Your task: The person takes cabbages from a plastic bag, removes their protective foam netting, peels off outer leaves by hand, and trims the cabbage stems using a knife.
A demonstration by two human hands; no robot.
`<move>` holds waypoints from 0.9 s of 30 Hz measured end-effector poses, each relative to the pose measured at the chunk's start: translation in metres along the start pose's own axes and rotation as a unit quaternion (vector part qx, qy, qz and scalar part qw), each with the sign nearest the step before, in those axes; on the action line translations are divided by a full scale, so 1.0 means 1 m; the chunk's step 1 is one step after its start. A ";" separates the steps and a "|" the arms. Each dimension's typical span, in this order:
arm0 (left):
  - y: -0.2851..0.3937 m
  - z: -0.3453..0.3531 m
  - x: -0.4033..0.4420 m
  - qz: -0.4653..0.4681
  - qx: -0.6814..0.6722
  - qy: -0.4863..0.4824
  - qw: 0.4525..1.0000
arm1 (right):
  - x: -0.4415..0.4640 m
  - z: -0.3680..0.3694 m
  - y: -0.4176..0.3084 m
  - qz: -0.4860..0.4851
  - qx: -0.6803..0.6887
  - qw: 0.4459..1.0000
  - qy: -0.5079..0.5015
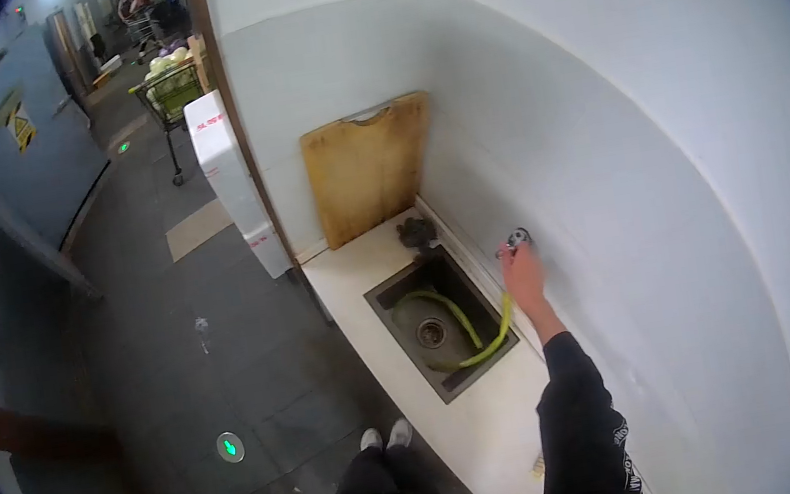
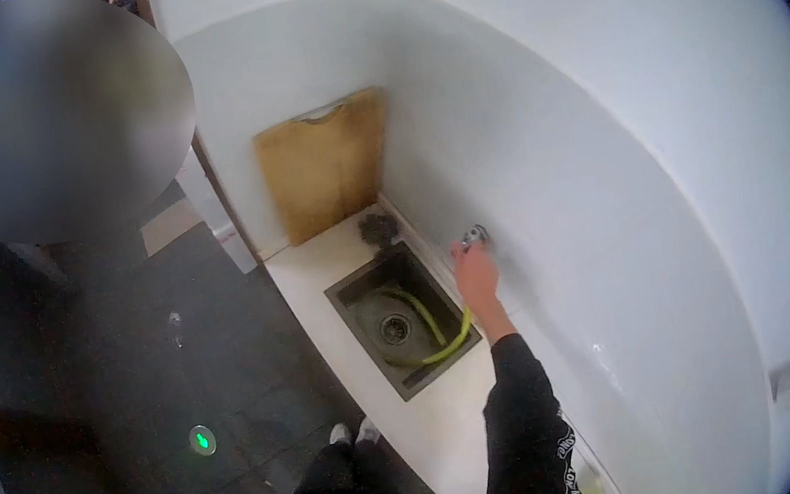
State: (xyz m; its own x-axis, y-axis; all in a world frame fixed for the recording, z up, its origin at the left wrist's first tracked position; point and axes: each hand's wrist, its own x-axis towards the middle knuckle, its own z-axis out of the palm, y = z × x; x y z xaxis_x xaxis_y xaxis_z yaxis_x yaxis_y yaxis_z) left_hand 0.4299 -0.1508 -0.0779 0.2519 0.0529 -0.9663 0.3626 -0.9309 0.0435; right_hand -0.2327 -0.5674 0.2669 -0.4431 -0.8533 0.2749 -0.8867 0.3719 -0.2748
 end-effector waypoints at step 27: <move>0.160 0.009 -0.127 0.208 0.011 -0.116 0.971 | 0.020 0.212 0.039 0.364 0.760 0.520 -0.140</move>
State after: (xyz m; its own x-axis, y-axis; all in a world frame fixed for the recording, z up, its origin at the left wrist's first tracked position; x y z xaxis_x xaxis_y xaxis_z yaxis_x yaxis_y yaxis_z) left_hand 0.4479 -0.3100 0.0492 0.1621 -0.4100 -0.8976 0.2534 -0.8618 0.4394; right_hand -0.2481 -0.6479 0.0668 -0.3616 -0.7880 -0.4983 0.7261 0.0972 -0.6807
